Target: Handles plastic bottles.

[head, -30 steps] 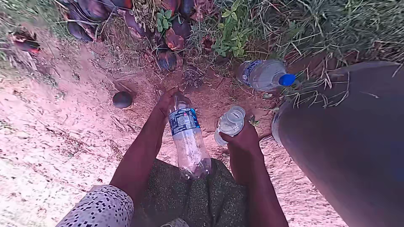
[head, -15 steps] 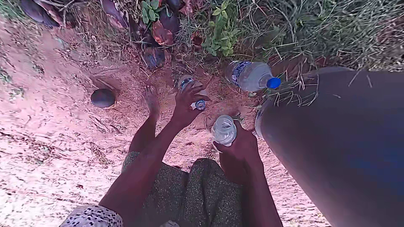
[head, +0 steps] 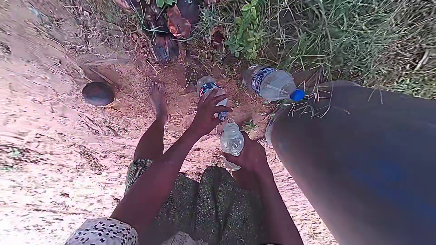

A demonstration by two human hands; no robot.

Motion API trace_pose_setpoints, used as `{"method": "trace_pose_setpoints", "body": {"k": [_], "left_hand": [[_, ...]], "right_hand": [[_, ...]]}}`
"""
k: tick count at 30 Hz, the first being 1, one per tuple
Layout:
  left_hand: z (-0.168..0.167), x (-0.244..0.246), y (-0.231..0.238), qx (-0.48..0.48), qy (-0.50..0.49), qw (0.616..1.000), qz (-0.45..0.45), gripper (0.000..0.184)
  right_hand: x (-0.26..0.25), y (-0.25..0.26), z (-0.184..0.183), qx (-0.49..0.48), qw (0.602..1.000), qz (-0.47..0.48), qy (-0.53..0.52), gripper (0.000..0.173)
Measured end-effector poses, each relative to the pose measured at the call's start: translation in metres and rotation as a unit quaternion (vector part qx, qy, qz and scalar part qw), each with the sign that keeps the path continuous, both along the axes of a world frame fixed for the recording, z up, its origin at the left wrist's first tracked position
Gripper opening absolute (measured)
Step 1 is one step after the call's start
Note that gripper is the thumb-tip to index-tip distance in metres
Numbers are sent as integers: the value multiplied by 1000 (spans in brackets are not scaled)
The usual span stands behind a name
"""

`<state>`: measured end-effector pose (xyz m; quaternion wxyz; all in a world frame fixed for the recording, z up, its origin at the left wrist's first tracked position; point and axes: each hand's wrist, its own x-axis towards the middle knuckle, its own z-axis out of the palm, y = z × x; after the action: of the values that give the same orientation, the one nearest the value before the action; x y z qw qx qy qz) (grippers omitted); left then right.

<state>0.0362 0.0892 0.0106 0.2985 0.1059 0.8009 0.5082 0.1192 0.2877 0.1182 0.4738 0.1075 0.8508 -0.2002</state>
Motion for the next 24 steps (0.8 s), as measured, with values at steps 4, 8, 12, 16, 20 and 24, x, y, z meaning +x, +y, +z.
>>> {"method": "trace_pose_setpoints", "body": {"k": [4,8,12,16,20,24], "left_hand": [[-2,-4,-1,16,12,1000,4,23],[-2,-8,-2,19,5,1000,3,24],[-3,-9,0,14,8,1000,-5,26],[-3,-9,1,8,7,1000,-13,29],[-4,-7,3,12,7,1000,3,31],[-5,-6,4,12,8,1000,12,36]], "right_hand": [[-3,-1,-1,2,999,9,-31,97],[-5,-2,2,0,998,12,-57,97],[-6,-1,4,-5,997,9,-74,97],[-5,-2,5,-1,996,3,-88,98],[-2,-1,7,-3,996,-1,-91,98],[-1,-1,9,-6,995,-2,-98,100]]}}
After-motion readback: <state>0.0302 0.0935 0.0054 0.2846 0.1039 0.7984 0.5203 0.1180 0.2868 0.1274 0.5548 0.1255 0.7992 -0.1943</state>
